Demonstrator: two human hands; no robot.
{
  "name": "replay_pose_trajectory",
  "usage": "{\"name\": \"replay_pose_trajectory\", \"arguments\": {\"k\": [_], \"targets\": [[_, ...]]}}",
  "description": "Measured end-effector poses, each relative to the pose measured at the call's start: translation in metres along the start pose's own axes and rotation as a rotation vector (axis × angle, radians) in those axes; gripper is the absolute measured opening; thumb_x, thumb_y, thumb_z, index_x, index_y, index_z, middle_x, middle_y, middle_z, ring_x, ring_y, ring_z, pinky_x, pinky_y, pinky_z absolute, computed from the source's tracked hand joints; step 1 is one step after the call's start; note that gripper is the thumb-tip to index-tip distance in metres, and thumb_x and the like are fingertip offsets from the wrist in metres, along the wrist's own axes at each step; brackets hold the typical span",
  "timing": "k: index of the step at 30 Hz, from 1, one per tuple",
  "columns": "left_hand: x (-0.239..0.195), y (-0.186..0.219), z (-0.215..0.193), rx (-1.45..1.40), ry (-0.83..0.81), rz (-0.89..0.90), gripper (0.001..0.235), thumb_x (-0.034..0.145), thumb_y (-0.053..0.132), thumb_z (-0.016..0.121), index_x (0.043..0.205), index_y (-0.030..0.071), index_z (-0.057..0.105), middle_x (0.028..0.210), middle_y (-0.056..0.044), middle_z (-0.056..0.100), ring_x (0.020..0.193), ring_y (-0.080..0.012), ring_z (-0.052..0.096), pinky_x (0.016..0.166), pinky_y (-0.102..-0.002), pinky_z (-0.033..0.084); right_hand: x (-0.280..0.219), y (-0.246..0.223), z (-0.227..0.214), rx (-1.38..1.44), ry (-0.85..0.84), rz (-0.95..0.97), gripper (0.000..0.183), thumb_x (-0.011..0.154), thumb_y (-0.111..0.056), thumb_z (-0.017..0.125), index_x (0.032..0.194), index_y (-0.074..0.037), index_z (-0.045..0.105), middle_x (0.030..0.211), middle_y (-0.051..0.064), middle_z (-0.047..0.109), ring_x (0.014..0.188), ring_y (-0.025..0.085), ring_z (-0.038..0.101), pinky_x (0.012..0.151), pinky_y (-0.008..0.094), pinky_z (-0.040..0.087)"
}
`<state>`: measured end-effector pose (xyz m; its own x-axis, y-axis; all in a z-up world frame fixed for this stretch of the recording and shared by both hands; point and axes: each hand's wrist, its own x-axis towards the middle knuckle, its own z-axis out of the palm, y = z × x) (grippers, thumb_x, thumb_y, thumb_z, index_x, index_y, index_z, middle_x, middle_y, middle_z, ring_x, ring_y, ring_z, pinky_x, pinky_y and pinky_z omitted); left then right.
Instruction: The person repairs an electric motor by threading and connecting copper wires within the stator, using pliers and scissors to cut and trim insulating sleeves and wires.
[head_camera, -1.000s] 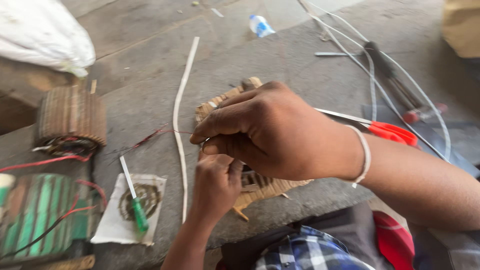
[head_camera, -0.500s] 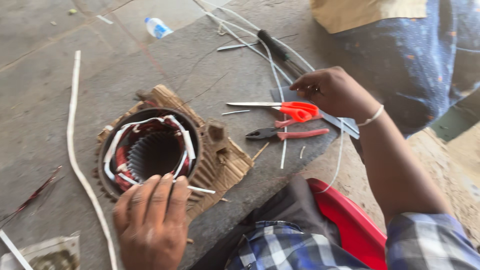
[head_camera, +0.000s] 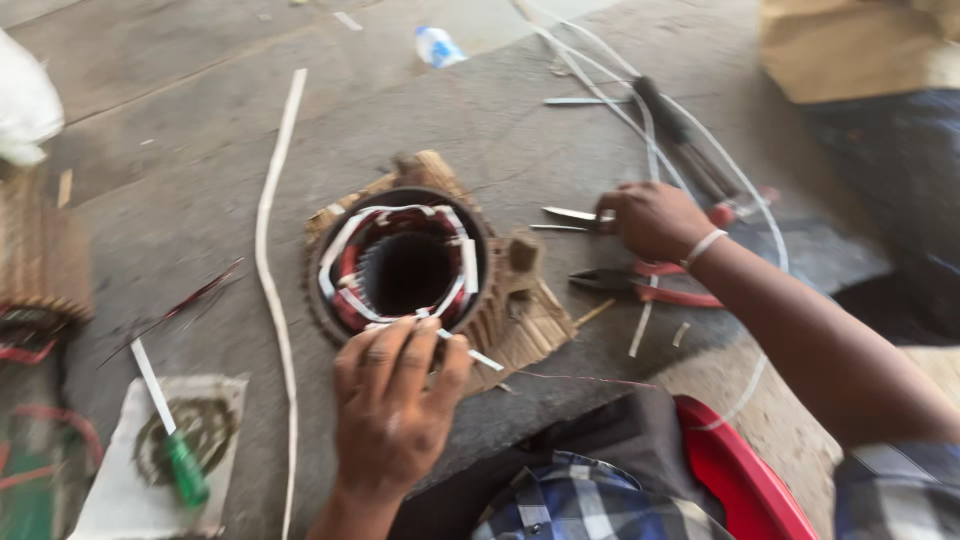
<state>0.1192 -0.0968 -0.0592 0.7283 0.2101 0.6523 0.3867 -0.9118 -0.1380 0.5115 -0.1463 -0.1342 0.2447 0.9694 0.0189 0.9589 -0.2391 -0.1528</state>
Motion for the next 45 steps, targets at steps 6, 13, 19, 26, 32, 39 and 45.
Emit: {"name": "replay_pose_trajectory", "arguments": {"k": [6,13,19,26,32,39,45], "targets": [[-0.012,0.001,0.023,-0.037,0.152,0.084,0.022,0.097,0.022,0.072,0.119,0.015,0.071,0.119,-0.006,0.07,0.118,-0.0231,0.064,0.108,-0.042,0.05,-0.017,0.02,-0.016,0.095,0.355,-0.12,0.025,0.093,-0.003,0.053,0.115,0.001,0.066,0.101,0.014,0.069,0.083,0.027,0.071,0.073,0.039,0.06],[-0.002,0.0,0.021,-0.191,0.2,0.086,0.017,0.098,0.017,0.071,0.113,0.009,0.074,0.109,-0.007,0.074,0.111,-0.0222,0.07,0.105,-0.04,0.053,-0.088,-0.043,-0.073,0.436,0.541,-0.152,0.019,0.089,0.005,0.069,0.106,-0.003,0.067,0.095,0.01,0.073,0.079,0.019,0.071,0.069,0.033,0.057],[0.002,0.012,0.018,-0.124,0.188,0.008,0.022,0.096,0.018,0.07,0.116,0.01,0.076,0.104,-0.006,0.074,0.106,-0.0233,0.069,0.101,-0.041,0.051,-0.104,-0.11,-0.046,0.824,0.243,-0.342,0.036,0.085,0.004,0.067,0.121,-0.004,0.066,0.101,0.009,0.072,0.081,0.016,0.076,0.069,0.027,0.065],[0.002,0.002,0.022,-0.294,0.202,-0.018,0.023,0.092,0.012,0.07,0.114,0.012,0.076,0.102,-0.005,0.075,0.106,-0.0218,0.069,0.103,-0.042,0.05,-0.092,-0.136,-0.04,0.668,0.405,-0.555,0.038,0.088,-0.001,0.077,0.124,-0.004,0.066,0.091,0.008,0.075,0.074,0.017,0.075,0.063,0.029,0.057],[0.013,-0.001,0.016,-0.407,0.137,-0.109,0.021,0.088,0.013,0.072,0.108,0.014,0.078,0.09,0.0,0.072,0.093,-0.0182,0.067,0.094,-0.038,0.05,-0.084,-0.14,-0.048,0.701,0.492,-0.64,0.037,0.091,-0.001,0.076,0.126,-0.006,0.065,0.095,0.008,0.073,0.08,0.017,0.075,0.066,0.03,0.059],[0.041,-0.002,0.005,-0.409,-0.135,-0.196,0.018,0.084,0.015,0.079,0.1,0.007,0.08,0.072,-0.002,0.064,0.07,-0.0172,0.06,0.071,-0.036,0.052,-0.074,-0.14,-0.052,0.522,0.631,-0.708,0.042,0.083,-0.018,0.087,0.12,-0.013,0.069,0.09,0.005,0.072,0.072,0.017,0.07,0.058,0.031,0.054],[0.06,-0.002,-0.01,-0.397,-0.213,-0.214,0.024,0.082,0.012,0.079,0.105,0.005,0.08,0.073,-0.005,0.065,0.072,-0.018,0.062,0.07,-0.035,0.054,-0.062,-0.142,-0.052,0.388,0.745,-0.835,0.047,0.083,-0.023,0.089,0.125,-0.013,0.068,0.093,0.004,0.073,0.071,0.014,0.069,0.056,0.03,0.052]]}}
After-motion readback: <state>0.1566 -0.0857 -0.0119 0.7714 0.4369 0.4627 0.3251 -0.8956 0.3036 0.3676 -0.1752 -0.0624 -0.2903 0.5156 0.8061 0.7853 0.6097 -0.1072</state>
